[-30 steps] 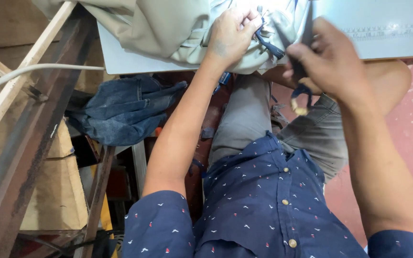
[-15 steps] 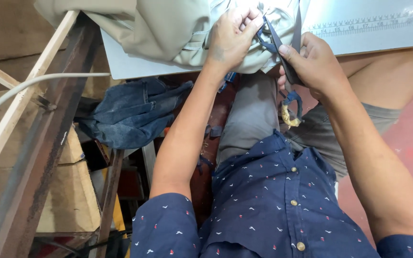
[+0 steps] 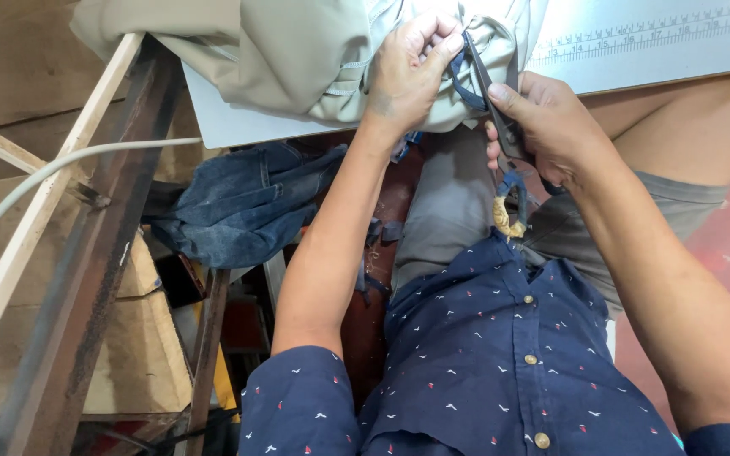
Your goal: Trimming excess threads and adjusting the fabric around the zipper area of a pair of trousers using small scissors.
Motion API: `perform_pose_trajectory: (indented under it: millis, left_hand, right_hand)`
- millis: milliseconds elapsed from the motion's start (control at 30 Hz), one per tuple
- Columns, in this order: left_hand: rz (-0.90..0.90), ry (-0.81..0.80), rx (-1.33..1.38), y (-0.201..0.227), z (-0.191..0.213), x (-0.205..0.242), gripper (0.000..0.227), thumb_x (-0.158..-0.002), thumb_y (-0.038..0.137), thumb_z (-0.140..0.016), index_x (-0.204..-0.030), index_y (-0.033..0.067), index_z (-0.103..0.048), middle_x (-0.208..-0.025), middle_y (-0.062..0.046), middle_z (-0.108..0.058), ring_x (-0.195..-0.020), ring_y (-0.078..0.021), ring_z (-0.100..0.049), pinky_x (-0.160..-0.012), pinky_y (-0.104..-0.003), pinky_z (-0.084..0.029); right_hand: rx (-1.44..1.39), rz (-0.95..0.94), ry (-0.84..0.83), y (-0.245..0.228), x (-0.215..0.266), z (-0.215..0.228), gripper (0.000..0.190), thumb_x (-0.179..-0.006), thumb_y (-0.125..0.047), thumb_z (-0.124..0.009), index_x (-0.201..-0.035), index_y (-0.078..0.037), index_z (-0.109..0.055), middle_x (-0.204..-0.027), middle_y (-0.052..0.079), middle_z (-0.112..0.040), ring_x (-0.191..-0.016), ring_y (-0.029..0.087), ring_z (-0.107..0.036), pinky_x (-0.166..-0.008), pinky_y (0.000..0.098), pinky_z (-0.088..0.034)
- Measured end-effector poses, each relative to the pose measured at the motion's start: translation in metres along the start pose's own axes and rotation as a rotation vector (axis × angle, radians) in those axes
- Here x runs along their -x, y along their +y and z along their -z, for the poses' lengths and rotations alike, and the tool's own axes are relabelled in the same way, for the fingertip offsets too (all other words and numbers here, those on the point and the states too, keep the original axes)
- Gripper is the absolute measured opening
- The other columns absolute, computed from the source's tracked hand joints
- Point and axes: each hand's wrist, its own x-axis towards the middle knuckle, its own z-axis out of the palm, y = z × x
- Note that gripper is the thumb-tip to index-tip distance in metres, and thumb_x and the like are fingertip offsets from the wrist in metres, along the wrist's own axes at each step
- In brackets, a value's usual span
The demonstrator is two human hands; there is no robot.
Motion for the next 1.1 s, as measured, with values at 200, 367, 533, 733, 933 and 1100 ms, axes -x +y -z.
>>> perform_pose_trajectory:
  millis: [200, 367, 533, 733, 933, 1100]
  left_hand:
    - [-0.066, -0.005, -0.035, 0.009, 0.003, 0.003, 0.015, -0.094, 0.02, -0.059, -0.08, 0.0179, -0.063, -0.069, 0.011, -0.059, -0.058, -0.0026, -0.049, -0.052, -0.024, -0.04]
    - [-0.138, 0.014, 0.059, 0.004, 0.002, 0.003, 0.016, -0.095, 0.015, -0.058, -0.079, 0.0152, -0.059, -0.071, 0.008, -0.052, -0.063, -0.0049, -0.045, -0.056, -0.025, -0.037]
    - [-0.179, -0.004, 0.081, 0.005, 0.001, 0.005, 0.018, -0.097, 0.013, -0.055, -0.079, 0.0143, -0.058, -0.071, 0.007, -0.052, -0.063, -0.0057, -0.045, -0.056, -0.025, -0.037]
    - [-0.169, 0.034, 0.001, -0.007, -0.003, 0.006, 0.014, -0.094, 0.022, -0.058, -0.082, 0.0161, -0.062, -0.074, 0.009, -0.056, -0.068, -0.0061, -0.051, -0.063, -0.027, -0.042]
    - [-0.189, 0.037, 0.067, -0.004, -0.001, 0.006, 0.012, -0.094, 0.017, -0.057, -0.082, 0.0153, -0.06, -0.076, 0.007, -0.054, -0.07, -0.0071, -0.05, -0.064, -0.028, -0.042]
    - [-0.165, 0.043, 0.019, 0.0, 0.004, 0.0, 0.019, -0.094, 0.02, -0.057, -0.077, 0.0158, -0.06, -0.069, 0.008, -0.057, -0.064, -0.0062, -0.051, -0.061, -0.027, -0.042]
  right_hand:
    - [0.014, -0.022, 0.012, 0.006, -0.005, -0.002, 0.027, -0.102, -0.038, -0.066, -0.1, -0.015, -0.053, -0.073, 0.006, -0.061, -0.055, 0.017, -0.066, -0.041, 0.0261, -0.049]
    - [0.029, -0.036, 0.042, 0.001, 0.002, -0.01, 0.026, -0.105, -0.038, -0.062, -0.096, -0.015, -0.051, -0.073, 0.004, -0.06, -0.054, 0.015, -0.062, -0.043, 0.0253, -0.049]
    - [0.078, -0.003, 0.079, -0.002, 0.005, -0.012, 0.028, -0.107, -0.034, -0.063, -0.095, -0.012, -0.05, -0.073, 0.006, -0.06, -0.055, 0.014, -0.062, -0.044, 0.0269, -0.054]
    - [0.106, -0.028, 0.097, 0.0, 0.007, -0.012, 0.026, -0.111, -0.033, -0.057, -0.097, -0.013, -0.047, -0.073, 0.005, -0.057, -0.055, 0.012, -0.057, -0.049, 0.0274, -0.056]
    - [0.097, 0.085, 0.044, 0.006, 0.004, -0.007, 0.029, -0.111, -0.027, -0.057, -0.092, -0.008, -0.046, -0.07, 0.009, -0.056, -0.052, 0.016, -0.057, -0.045, 0.0301, -0.054]
    - [0.006, 0.104, -0.027, 0.007, 0.006, 0.002, 0.032, -0.105, -0.035, -0.064, -0.095, -0.01, -0.046, -0.073, 0.009, -0.056, -0.054, 0.015, -0.057, -0.044, 0.0292, -0.052]
